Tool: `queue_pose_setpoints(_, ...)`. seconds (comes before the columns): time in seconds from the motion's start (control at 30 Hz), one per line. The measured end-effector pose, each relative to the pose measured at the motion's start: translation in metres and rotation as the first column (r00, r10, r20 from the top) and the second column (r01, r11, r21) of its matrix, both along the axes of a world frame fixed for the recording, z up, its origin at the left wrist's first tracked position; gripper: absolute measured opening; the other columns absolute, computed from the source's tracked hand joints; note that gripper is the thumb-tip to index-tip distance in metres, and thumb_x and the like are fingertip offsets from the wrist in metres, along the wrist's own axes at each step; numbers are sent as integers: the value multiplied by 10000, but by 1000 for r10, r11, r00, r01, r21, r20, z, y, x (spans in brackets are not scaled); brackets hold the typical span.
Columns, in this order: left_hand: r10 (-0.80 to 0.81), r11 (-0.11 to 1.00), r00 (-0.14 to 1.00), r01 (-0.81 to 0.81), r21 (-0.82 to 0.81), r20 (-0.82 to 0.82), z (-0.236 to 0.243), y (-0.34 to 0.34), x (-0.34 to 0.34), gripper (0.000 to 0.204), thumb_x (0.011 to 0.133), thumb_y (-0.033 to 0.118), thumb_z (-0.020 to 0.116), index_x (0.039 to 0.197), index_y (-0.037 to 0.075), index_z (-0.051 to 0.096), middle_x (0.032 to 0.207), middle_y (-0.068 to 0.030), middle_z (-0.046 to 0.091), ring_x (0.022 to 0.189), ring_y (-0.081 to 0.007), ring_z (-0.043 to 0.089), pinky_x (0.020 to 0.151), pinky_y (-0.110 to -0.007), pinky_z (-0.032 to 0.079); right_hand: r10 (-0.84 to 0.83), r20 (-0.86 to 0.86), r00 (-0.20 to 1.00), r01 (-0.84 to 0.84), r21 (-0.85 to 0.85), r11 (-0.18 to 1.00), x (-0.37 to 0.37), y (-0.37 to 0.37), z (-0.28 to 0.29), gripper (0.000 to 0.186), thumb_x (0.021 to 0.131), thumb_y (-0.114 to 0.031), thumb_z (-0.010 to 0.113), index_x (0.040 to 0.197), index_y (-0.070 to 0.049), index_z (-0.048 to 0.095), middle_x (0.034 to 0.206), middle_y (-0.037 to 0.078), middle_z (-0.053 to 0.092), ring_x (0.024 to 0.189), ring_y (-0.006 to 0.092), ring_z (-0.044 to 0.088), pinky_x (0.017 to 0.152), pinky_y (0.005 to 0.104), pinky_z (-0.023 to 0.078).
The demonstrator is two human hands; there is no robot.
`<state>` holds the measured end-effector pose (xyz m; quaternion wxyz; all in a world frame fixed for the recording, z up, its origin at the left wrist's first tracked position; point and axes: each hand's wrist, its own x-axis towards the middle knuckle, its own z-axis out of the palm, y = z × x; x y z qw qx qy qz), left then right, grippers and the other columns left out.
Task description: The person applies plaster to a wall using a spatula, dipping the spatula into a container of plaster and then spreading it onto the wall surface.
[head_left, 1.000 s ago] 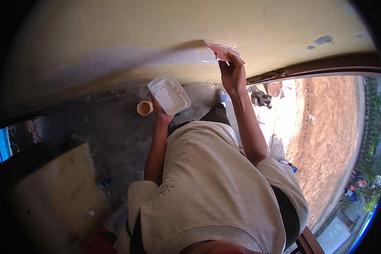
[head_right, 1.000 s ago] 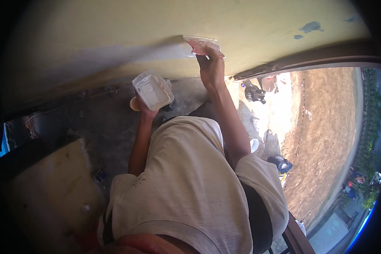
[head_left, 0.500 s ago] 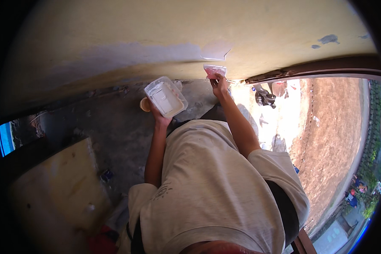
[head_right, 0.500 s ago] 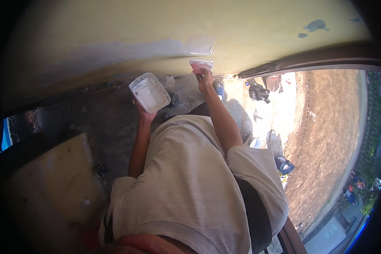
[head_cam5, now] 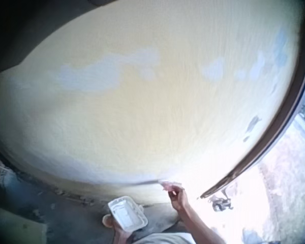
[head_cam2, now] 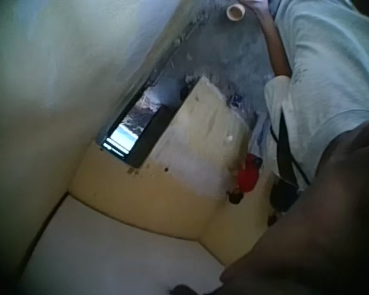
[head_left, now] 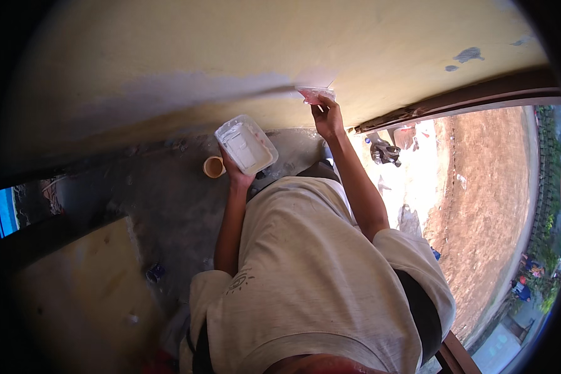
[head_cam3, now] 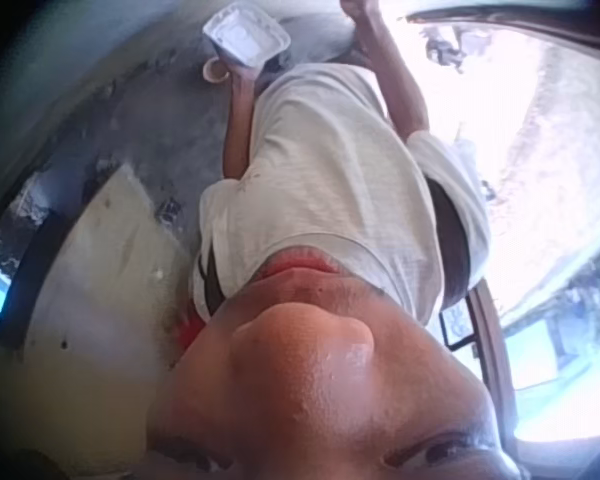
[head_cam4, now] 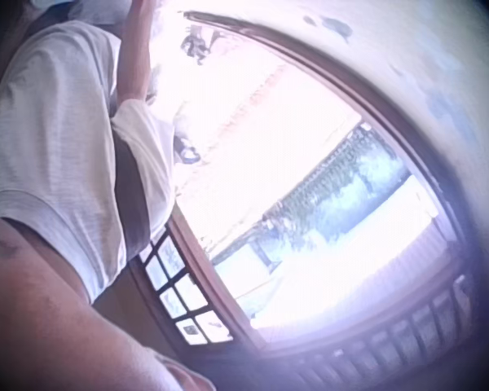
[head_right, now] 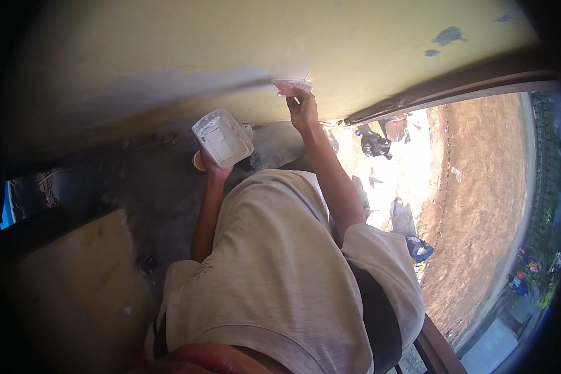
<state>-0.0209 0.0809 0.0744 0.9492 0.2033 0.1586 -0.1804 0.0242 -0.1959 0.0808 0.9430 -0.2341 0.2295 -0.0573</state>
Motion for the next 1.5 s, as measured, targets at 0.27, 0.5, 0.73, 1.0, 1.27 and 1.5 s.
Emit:
queue_pose_setpoints(0.27,-68,998,991,68,3,112,-4,9,-3,704,942,647,406,1405,117,443,1341,-115,530,1206,-358,529,1055,-548,401,-103,97,990,104,-1,995,-9,-21,130,151,902,-29,571,1023,61,574,1009,169,632,929,245,639,862,314,554)
queue_pose_setpoints(0.5,-41,999,997,42,-16,59,1,3,-3,700,948,634,405,1409,109,438,1353,-114,523,1221,-355,520,1058,-546,399,-193,227,955,225,-125,966,-51,-23,168,135,911,-69,572,1000,7,636,1002,90,673,936,193,642,858,334,519)
queue_pose_setpoints(0.73,-33,999,999,34,-4,32,14,-5,-10,626,962,595,390,1384,141,479,1351,-91,542,1229,-328,524,1069,-525,389,-23,-165,986,-16,-234,972,-58,-43,-53,172,893,-95,582,1034,-9,629,987,94,640,933,202,618,878,334,491)
queue_pose_setpoints(1.0,-121,993,992,121,-17,-26,20,-5,-16,594,967,564,378,1350,131,513,1329,-109,565,1205,-320,546,1059,-501,399,-83,-413,907,46,-101,994,-26,-41,-180,141,907,-104,565,1010,-11,591,985,113,616,922,209,601,850,333,506)
queue_pose_setpoints(1.27,-65,996,996,68,54,-53,31,-12,-17,681,955,633,382,1376,109,487,1307,-115,579,1176,-325,567,1044,-529,415,-82,-48,995,75,-126,989,6,-37,-26,60,903,-41,567,894,2,608,859,90,628,837,188,626,774,274,544)
queue_pose_setpoints(1.5,-145,989,989,146,35,-18,48,-19,-12,670,960,613,381,1376,98,488,1301,-114,581,1169,-326,568,1023,-519,441,-205,39,978,208,-121,971,-17,-43,124,78,903,-38,569,942,15,611,937,100,639,888,194,629,837,282,528)
